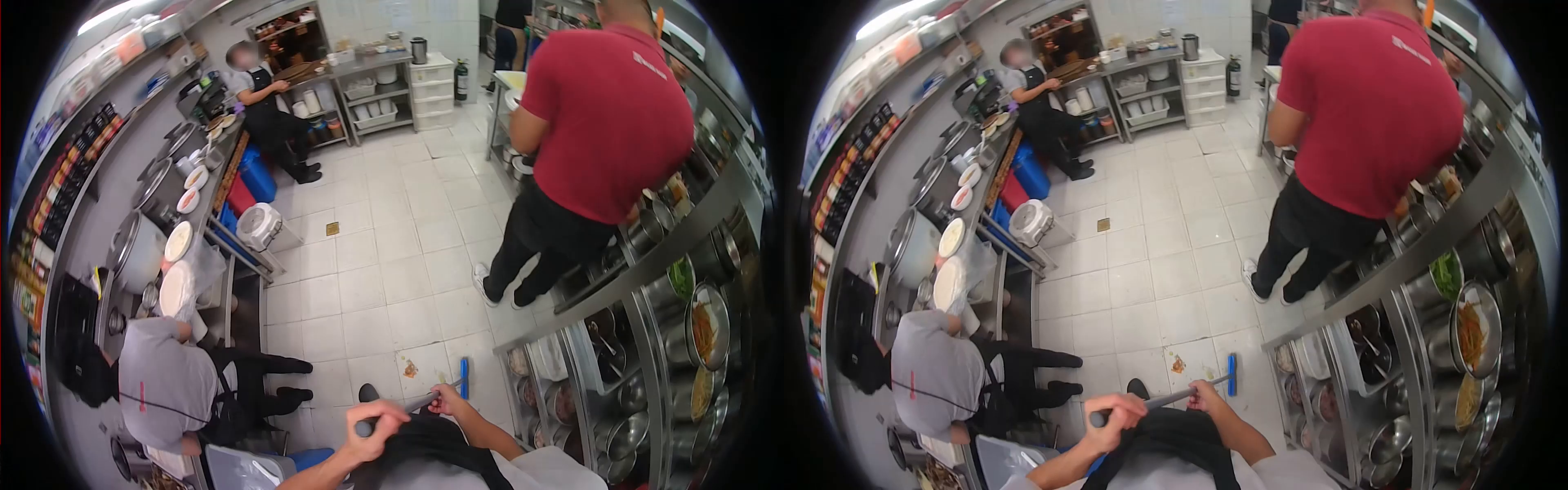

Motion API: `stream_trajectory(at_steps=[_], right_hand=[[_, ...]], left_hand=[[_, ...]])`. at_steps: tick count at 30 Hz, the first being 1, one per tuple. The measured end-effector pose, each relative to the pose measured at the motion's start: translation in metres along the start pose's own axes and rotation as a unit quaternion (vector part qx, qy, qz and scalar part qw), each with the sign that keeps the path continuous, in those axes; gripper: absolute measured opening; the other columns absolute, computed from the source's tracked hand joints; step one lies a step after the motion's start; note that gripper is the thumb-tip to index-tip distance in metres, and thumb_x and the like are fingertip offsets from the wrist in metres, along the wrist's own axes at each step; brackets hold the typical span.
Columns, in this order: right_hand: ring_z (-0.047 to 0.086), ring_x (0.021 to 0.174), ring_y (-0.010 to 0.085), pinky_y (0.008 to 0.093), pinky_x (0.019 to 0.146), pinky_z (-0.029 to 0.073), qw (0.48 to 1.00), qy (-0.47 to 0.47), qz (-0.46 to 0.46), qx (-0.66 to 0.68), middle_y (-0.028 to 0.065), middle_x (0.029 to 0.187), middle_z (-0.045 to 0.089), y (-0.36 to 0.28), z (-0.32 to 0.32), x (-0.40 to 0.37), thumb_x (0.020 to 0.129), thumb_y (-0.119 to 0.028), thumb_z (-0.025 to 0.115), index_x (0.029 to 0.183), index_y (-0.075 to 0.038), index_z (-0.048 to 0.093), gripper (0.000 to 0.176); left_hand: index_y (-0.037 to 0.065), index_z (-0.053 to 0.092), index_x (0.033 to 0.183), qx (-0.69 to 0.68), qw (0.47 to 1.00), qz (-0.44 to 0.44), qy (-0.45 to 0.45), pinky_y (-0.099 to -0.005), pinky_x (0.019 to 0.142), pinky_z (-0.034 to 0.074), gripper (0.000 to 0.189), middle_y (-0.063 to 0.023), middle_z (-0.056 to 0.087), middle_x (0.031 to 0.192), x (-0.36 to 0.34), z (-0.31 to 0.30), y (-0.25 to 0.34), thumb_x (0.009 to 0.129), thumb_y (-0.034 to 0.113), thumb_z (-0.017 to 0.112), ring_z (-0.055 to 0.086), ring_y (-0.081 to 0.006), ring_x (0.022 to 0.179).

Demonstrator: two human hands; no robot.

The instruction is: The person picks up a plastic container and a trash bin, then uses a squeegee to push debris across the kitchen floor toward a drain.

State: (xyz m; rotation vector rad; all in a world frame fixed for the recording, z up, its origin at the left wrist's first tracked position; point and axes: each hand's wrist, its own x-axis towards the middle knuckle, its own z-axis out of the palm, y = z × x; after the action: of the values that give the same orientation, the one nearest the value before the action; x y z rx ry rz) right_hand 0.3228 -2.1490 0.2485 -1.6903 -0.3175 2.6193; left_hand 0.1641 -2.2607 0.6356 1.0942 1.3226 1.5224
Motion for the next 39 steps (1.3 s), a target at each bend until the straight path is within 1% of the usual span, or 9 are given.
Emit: stream_trajectory(at_steps=[5,9,12,15,23,25,30,33,39], right_hand=[[0.051,0.057,0.0185,0.0437,0.058,0.053,0.995,0.001,-0.096,0.027,0.0057,0.073,0.056,-0.005,0.013,-0.022,0.082,-0.027,0.067,0.091,-0.011,0.057,0.020],[0.054,0.058,0.0193,0.0378,0.053,0.052,0.996,0.010,-0.090,0.024,0.0052,0.076,0.060,-0.009,0.029,0.000,0.086,-0.027,0.064,0.094,-0.014,0.060,0.015],[0.058,0.084,0.0245,0.0481,0.068,0.051,0.987,0.003,-0.121,0.105,0.0059,0.088,0.058,-0.010,0.052,-0.006,0.078,-0.015,0.066,0.096,-0.014,0.058,0.019],[0.057,0.082,0.0252,0.0485,0.068,0.051,0.981,-0.003,-0.144,0.128,0.0069,0.090,0.055,-0.014,0.060,-0.007,0.075,-0.010,0.066,0.096,-0.012,0.056,0.024],[0.058,0.078,0.0242,0.0523,0.073,0.054,0.978,0.042,-0.189,0.077,0.0052,0.084,0.051,-0.055,0.048,-0.022,0.077,-0.008,0.067,0.091,-0.011,0.052,0.020],[0.055,0.070,0.0220,0.0482,0.063,0.052,0.979,0.072,-0.188,0.029,0.0024,0.072,0.048,-0.064,0.056,-0.039,0.078,-0.007,0.065,0.083,-0.012,0.050,0.016],[0.058,0.080,0.0229,0.0463,0.061,0.051,0.989,-0.011,-0.145,-0.020,0.0063,0.087,0.048,-0.049,0.015,0.014,0.084,-0.020,0.063,0.113,-0.016,0.047,0.034],[0.059,0.089,0.0245,0.0466,0.061,0.051,0.987,-0.006,-0.158,-0.030,0.0099,0.101,0.050,-0.035,0.036,-0.014,0.085,-0.022,0.063,0.123,-0.016,0.045,0.042],[0.062,0.091,0.0272,0.0502,0.068,0.053,0.970,-0.032,-0.097,-0.221,0.0134,0.113,0.055,-0.054,0.026,0.004,0.085,-0.035,0.062,0.127,-0.014,0.049,0.049]], left_hand=[[-0.007,0.067,0.080,-0.014,0.987,0.153,-0.043,-0.0385,0.064,0.052,0.049,-0.0084,0.056,0.058,0.013,0.019,0.032,0.100,0.037,0.062,0.054,-0.0203,0.054],[-0.003,0.064,0.073,-0.041,0.975,0.213,0.049,-0.0373,0.056,0.048,0.053,-0.0041,0.051,0.051,0.014,0.016,0.021,0.100,0.042,0.061,0.044,-0.0158,0.044],[0.001,0.061,0.073,-0.065,0.966,0.241,0.075,-0.0359,0.055,0.045,0.050,0.0011,0.042,0.047,0.011,0.011,0.015,0.101,0.041,0.058,0.036,-0.0106,0.042],[0.003,0.061,0.075,-0.061,0.958,0.275,0.061,-0.0347,0.057,0.044,0.053,0.0016,0.041,0.047,0.005,0.000,0.009,0.103,0.047,0.052,0.038,-0.0106,0.042],[-0.003,0.073,0.087,0.017,0.967,0.138,-0.212,-0.0450,0.085,0.050,0.019,-0.0109,0.063,0.077,0.015,-0.039,0.025,0.083,0.016,0.072,0.060,-0.0257,0.073],[-0.001,0.072,0.086,0.022,0.962,0.118,-0.245,-0.0424,0.084,0.050,0.009,-0.0118,0.063,0.082,0.017,-0.039,0.032,0.082,0.007,0.072,0.060,-0.0291,0.078],[0.002,0.070,0.102,0.056,0.941,0.041,-0.330,-0.0366,0.072,0.047,0.017,-0.0082,0.062,0.080,0.037,-0.037,0.007,0.090,0.014,0.071,0.057,-0.0245,0.074],[0.004,0.070,0.092,0.046,0.937,0.042,-0.342,-0.0381,0.076,0.050,0.010,-0.0084,0.068,0.079,0.035,-0.035,-0.077,0.092,0.013,0.066,0.062,-0.0271,0.076],[0.004,0.068,0.086,0.072,0.942,0.038,-0.325,-0.0393,0.075,0.051,0.012,-0.0098,0.070,0.081,0.032,-0.038,-0.102,0.093,0.012,0.062,0.063,-0.0296,0.077]])
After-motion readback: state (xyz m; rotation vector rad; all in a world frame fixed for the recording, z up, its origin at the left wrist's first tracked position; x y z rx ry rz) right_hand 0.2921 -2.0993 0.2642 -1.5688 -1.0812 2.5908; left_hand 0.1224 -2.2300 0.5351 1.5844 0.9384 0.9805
